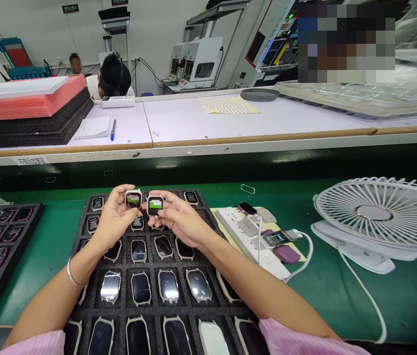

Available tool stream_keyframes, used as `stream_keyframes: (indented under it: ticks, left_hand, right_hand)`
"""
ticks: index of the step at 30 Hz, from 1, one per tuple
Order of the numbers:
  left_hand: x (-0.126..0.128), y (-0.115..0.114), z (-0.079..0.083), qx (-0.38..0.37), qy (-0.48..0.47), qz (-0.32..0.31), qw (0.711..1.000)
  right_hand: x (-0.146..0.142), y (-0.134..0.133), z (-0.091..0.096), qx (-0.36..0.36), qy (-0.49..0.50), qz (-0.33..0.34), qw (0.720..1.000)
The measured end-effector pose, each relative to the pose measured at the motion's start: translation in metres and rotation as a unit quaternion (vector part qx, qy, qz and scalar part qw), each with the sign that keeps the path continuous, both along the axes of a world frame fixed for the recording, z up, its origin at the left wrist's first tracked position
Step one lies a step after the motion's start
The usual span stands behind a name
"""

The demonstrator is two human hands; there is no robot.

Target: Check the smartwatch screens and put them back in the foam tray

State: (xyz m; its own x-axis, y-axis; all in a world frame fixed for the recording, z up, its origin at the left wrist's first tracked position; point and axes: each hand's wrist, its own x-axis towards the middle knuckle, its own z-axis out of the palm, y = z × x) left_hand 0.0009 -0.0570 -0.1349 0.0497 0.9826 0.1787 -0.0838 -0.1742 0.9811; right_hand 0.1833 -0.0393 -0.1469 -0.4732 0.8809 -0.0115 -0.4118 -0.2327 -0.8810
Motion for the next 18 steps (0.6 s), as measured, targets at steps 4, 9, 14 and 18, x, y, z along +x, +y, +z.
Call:
stream_keyframes:
  ticks: [4,9,14,18]
  left_hand:
    - [0.0,-0.0003,0.0002,0.004,0.001,-0.001,1.0]
    - [0.0009,-0.001,0.0008,0.006,0.005,0.004,1.0]
    - [0.0005,-0.0003,0.0012,0.01,0.016,0.018,1.0]
    - [0.0,-0.0011,0.0018,0.009,0.018,0.017,1.0]
  right_hand:
    - [0.0001,0.0004,-0.0009,0.007,-0.002,-0.01,1.0]
    - [0.0011,0.0007,-0.0015,0.016,-0.003,-0.003,1.0]
    - [0.0009,0.0004,-0.0007,0.023,-0.002,0.002,1.0]
    - [0.0005,-0.0009,0.0011,0.025,-0.001,0.002,1.0]
